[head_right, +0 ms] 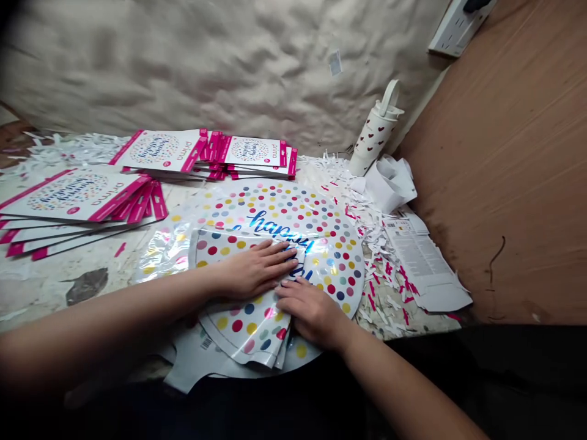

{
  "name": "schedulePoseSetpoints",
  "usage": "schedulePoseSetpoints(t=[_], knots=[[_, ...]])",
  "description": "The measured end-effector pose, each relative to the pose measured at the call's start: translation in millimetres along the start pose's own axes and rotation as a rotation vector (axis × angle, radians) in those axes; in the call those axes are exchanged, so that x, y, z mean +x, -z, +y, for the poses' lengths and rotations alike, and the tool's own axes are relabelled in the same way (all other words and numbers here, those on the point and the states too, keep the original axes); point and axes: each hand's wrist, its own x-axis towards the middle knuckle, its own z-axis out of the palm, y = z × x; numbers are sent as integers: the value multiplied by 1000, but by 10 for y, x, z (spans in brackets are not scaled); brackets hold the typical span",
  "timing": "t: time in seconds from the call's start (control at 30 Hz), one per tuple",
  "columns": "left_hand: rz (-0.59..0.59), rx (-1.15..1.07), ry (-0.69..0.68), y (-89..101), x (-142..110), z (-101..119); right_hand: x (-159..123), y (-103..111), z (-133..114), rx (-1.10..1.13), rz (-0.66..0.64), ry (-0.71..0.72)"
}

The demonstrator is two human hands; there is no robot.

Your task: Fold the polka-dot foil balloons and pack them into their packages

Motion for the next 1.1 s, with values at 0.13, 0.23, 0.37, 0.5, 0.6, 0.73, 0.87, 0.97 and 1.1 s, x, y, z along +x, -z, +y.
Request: schedulePoseSetpoints(t=[0.13, 0.23, 0.37, 0.5, 0.6, 0.73, 0.87, 0.97, 1.1], knots=[[-38, 90, 152, -162, 194, 115, -151, 3, -17, -157, 45, 95], [-23, 71, 235, -157, 161, 78, -184, 65, -16, -40, -46, -3], [-5, 19, 291, -52, -270, -183, -63, 204, 10, 170, -56, -398], [11, 33, 507, 141, -902, -485, 181, 259, 115, 371, 8, -756], [198, -33, 729, 340, -1148, -455, 363, 233, 215, 528, 23, -927], [512, -73, 810, 504, -1116, -14, 480, 205, 268, 628, 64, -970], [221, -227, 546, 388, -989, 380, 466, 250, 249, 669, 10, -906], [15, -253, 381, 203, -955, 471, 447, 276, 251, 597, -32, -921], [-44, -253, 376, 46, -1044, 469, 481, 229, 284, 407, 32, -949]])
